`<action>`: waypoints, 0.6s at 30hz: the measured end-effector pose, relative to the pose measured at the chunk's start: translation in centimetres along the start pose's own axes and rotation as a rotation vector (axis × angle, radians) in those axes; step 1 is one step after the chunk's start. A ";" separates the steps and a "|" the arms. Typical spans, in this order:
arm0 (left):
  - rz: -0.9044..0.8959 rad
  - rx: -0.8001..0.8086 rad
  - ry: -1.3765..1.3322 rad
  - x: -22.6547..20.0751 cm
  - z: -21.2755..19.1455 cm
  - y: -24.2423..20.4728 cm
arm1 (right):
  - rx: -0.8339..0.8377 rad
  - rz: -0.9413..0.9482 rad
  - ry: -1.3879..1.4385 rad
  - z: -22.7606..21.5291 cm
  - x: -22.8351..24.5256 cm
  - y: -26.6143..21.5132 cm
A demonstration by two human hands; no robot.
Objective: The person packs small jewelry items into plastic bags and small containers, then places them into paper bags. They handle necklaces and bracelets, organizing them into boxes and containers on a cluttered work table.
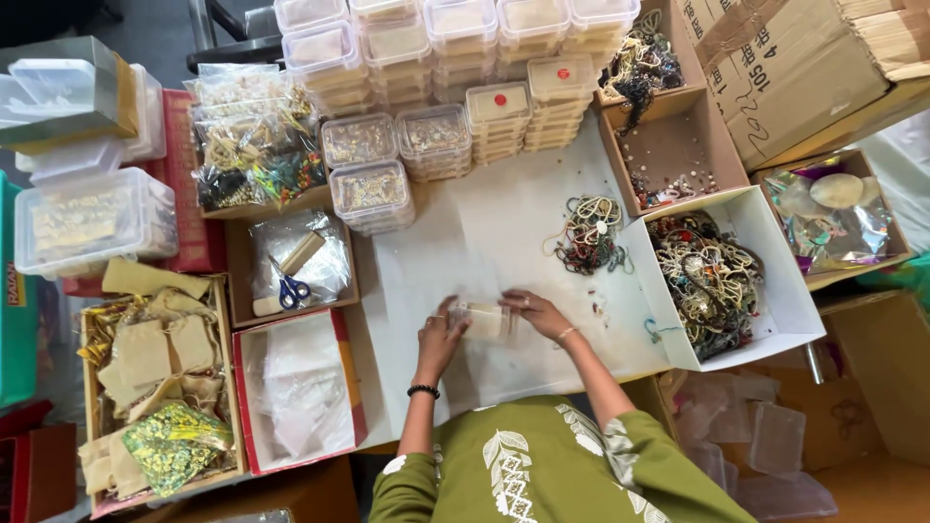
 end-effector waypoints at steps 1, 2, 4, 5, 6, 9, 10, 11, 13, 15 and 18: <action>-0.158 -0.028 -0.159 2.0 1.1 0.5 | 0.111 -0.040 0.110 -0.5 0.5 -0.6; -0.152 -0.030 -0.156 1.3 0.8 0.6 | 0.106 -0.045 0.110 -1.1 2.9 -0.8; -0.210 -0.159 -0.238 0.0 0.1 0.8 | 0.289 0.063 0.125 -1.7 6.9 -1.6; -0.209 -0.160 -0.241 -0.5 0.4 0.5 | 0.290 0.063 0.121 -1.0 7.2 -1.6; -0.167 -0.221 -0.198 -1.3 0.3 0.3 | 0.231 0.096 0.039 -0.6 7.3 -1.3; -0.073 -0.318 -0.116 -1.8 0.3 0.0 | 0.044 0.164 -0.078 1.3 6.3 -0.4; -0.029 -0.343 -0.086 -1.9 0.4 -0.2 | -0.081 0.215 -0.117 1.7 5.5 -0.3; -0.027 -0.345 -0.081 -1.4 0.5 -0.2 | -0.083 0.212 -0.112 2.0 5.5 -0.1; -0.020 -0.327 -0.092 -0.6 1.1 -0.5 | -0.176 0.305 -0.073 1.9 4.8 -0.1; 0.117 -0.419 -0.078 -1.3 -0.4 -0.5 | -0.196 0.314 -0.055 2.0 5.0 -0.2; 0.003 -0.367 -0.235 -1.3 -1.9 -0.2 | -0.239 0.329 -0.048 2.0 5.7 0.2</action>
Point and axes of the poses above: each hand's wrist, its own y-axis towards the middle knuckle, its own z-axis out of the palm, x = y × z, the point moved 6 cm from there along y, towards the middle knuckle, and after that the axes turned 8 degrees about -x, right-handed, at the moved point
